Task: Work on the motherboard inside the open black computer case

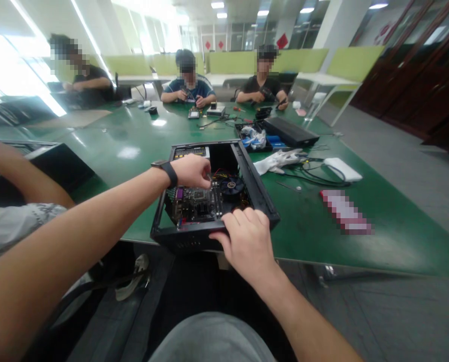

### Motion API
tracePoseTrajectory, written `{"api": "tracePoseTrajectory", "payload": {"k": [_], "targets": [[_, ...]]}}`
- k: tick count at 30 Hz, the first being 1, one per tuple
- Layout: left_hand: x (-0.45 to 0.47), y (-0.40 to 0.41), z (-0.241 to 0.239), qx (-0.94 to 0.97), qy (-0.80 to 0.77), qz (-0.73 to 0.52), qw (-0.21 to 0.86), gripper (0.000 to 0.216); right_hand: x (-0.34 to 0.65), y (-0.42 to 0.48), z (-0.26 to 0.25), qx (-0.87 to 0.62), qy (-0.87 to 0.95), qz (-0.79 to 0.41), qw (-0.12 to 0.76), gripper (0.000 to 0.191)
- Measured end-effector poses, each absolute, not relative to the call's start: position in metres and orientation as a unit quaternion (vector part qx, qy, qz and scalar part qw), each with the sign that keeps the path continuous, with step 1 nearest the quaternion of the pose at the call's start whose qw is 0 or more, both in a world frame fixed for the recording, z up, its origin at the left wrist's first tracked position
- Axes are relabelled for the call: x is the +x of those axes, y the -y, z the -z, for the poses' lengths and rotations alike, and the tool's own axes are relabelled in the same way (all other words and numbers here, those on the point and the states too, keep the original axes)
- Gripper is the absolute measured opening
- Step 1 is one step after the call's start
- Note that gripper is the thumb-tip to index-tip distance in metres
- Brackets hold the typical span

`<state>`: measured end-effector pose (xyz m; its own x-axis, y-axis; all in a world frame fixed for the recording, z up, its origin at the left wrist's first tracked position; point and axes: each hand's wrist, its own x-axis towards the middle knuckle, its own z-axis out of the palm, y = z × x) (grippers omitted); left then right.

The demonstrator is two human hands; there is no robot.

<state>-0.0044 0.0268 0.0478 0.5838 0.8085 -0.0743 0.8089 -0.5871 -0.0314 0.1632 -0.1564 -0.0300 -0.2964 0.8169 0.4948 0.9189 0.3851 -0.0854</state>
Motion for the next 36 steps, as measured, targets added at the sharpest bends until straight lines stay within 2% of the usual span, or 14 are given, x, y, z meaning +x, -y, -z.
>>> {"api": "tracePoseTrajectory", "payload": {"k": [8,11,15,20,28,36], "targets": [[-0.040,-0.036,-0.095,0.858,-0.499,-0.124,-0.011,0.039,0.158,0.014,0.029,-0.555,0.791,0.153,0.205,0.042],[-0.050,-0.034,-0.096,0.847,-0.506,-0.164,-0.010,0.037,0.153,-0.043,0.027,-0.569,0.784,0.160,0.189,0.046],[-0.058,-0.027,-0.090,0.847,-0.498,-0.185,0.011,0.034,0.143,-0.109,0.023,-0.600,0.765,0.168,0.164,0.041],[-0.067,-0.019,-0.079,0.848,-0.492,-0.194,0.032,0.027,0.136,-0.160,0.019,-0.621,0.752,0.170,0.144,0.041],[-0.087,-0.030,-0.069,0.834,-0.505,-0.215,0.052,0.026,0.138,-0.157,0.022,-0.607,0.762,0.175,0.140,0.041],[-0.072,-0.036,-0.085,0.829,-0.510,-0.227,0.029,0.029,0.134,-0.060,0.029,-0.587,0.770,0.179,0.177,0.044]]}}
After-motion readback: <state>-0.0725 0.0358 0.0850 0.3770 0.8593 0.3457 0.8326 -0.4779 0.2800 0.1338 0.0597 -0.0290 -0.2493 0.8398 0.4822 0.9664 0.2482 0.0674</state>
